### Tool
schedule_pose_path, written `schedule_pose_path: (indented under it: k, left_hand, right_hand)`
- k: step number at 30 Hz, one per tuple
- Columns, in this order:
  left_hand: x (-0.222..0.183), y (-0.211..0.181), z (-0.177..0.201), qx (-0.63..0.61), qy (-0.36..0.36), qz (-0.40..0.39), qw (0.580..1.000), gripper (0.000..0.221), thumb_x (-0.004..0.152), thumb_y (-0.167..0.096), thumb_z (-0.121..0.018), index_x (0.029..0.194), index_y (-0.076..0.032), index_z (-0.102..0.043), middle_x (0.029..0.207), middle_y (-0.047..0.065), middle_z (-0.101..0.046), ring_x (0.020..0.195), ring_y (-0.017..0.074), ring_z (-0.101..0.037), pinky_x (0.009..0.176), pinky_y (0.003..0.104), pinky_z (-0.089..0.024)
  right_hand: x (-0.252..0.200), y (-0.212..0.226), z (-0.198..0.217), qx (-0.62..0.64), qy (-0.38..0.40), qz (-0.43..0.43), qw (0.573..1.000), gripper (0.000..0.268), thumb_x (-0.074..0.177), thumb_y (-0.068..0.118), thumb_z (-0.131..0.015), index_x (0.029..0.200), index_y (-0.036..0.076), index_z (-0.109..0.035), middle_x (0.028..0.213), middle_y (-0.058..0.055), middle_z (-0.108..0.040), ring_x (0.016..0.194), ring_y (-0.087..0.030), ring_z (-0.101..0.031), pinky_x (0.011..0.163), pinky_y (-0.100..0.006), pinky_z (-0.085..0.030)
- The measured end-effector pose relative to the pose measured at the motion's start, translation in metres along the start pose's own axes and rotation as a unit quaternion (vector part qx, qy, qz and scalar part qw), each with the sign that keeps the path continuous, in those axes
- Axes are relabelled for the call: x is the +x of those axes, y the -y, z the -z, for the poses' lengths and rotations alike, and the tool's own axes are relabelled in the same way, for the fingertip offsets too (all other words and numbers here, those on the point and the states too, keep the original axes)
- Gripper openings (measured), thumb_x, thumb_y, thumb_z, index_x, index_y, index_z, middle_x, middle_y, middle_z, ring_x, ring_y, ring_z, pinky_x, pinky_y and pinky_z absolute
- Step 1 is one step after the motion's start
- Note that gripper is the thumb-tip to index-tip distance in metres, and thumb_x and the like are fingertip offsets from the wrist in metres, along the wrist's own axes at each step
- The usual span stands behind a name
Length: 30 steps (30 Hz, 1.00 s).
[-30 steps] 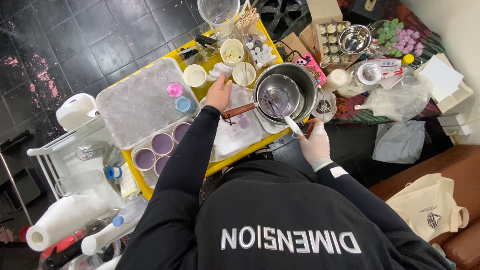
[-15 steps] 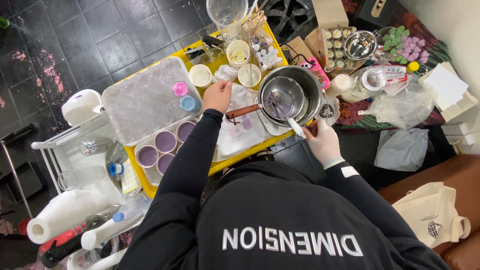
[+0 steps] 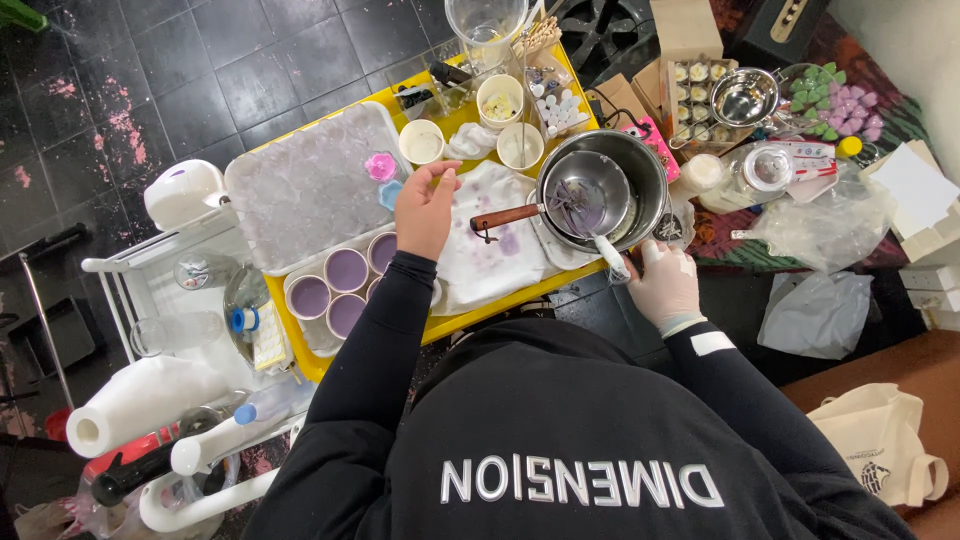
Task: Stirring melted purple wax in a small pot and cleaning candle molds with a white cloth.
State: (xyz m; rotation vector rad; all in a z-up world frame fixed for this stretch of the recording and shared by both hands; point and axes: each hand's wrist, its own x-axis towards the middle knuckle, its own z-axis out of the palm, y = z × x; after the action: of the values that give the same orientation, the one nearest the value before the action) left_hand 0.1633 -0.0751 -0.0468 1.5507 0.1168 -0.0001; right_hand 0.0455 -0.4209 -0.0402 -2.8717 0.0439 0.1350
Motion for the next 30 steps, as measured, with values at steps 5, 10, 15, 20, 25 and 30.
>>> schedule_pose_path:
  k: [5, 10, 15, 20, 25, 30]
  left_hand:
    - [-0.007, -0.008, 0.010, 0.018, -0.014, -0.045, 0.999, 0.020, 0.105, -0.013, -0.063, 0.119, -0.002, -0.070, 0.103, 0.000, -0.068, 0.088, 0.0050, -0.063, 0.077, 0.021, -0.049]
    - [-0.002, -0.002, 0.016, 0.020, -0.039, -0.050, 0.998, 0.019, 0.105, -0.013, -0.063, 0.118, -0.002, -0.071, 0.104, 0.000, -0.066, 0.084, 0.0054, -0.060, 0.073, 0.021, -0.047]
    - [0.015, -0.012, 0.008, 0.056, -0.032, -0.066, 0.996, 0.018, 0.102, -0.015, -0.064, 0.114, -0.002, -0.070, 0.100, 0.001, -0.070, 0.083, 0.0060, -0.067, 0.074, 0.022, -0.053]
    - [0.057, -0.037, -0.013, 0.107, -0.019, -0.107, 0.988, 0.019, 0.102, -0.019, -0.066, 0.108, -0.002, -0.070, 0.093, 0.002, -0.073, 0.081, 0.0069, -0.068, 0.074, 0.024, -0.055]
    - [0.102, -0.055, -0.040, 0.156, -0.014, -0.117, 0.981, 0.027, 0.101, -0.029, -0.066, 0.104, -0.002, -0.071, 0.086, 0.002, -0.074, 0.076, 0.0093, -0.068, 0.070, 0.026, -0.055]
    - [0.138, -0.069, -0.060, 0.257, -0.062, -0.023, 0.964, 0.051, 0.096, -0.055, -0.063, 0.093, -0.004, -0.064, 0.076, 0.005, -0.075, 0.072, 0.0152, -0.073, 0.072, 0.029, -0.056]
  right_hand:
    - [0.001, -0.009, -0.020, -0.010, 0.019, 0.014, 1.000, 0.039, 0.084, 0.035, -0.076, 0.101, 0.002, -0.063, 0.099, -0.015, -0.070, 0.101, -0.034, -0.064, 0.093, -0.049, -0.046]
    - [0.001, -0.015, -0.033, 0.018, 0.041, -0.003, 0.999, 0.034, 0.090, 0.032, -0.074, 0.103, 0.002, -0.063, 0.093, -0.016, -0.070, 0.097, -0.036, -0.066, 0.091, -0.050, -0.048]
    - [0.003, -0.010, -0.017, 0.102, 0.062, -0.027, 0.993, 0.032, 0.089, 0.031, -0.070, 0.103, 0.003, -0.066, 0.088, -0.019, -0.071, 0.088, -0.039, -0.068, 0.079, -0.050, -0.052]
    - [-0.003, -0.010, -0.009, 0.092, 0.115, -0.062, 0.987, 0.041, 0.094, 0.044, -0.068, 0.100, 0.003, -0.070, 0.088, -0.018, -0.072, 0.087, -0.037, -0.070, 0.079, -0.047, -0.053]
    - [-0.014, -0.016, -0.012, 0.142, 0.112, -0.070, 0.981, 0.040, 0.094, 0.044, -0.067, 0.104, 0.006, -0.072, 0.087, -0.016, -0.073, 0.084, -0.035, -0.070, 0.075, -0.046, -0.053]
    - [-0.015, -0.017, -0.003, 0.203, 0.056, -0.090, 0.973, 0.034, 0.096, 0.038, -0.067, 0.104, 0.005, -0.072, 0.080, -0.013, -0.070, 0.075, -0.030, -0.067, 0.069, -0.041, -0.051]
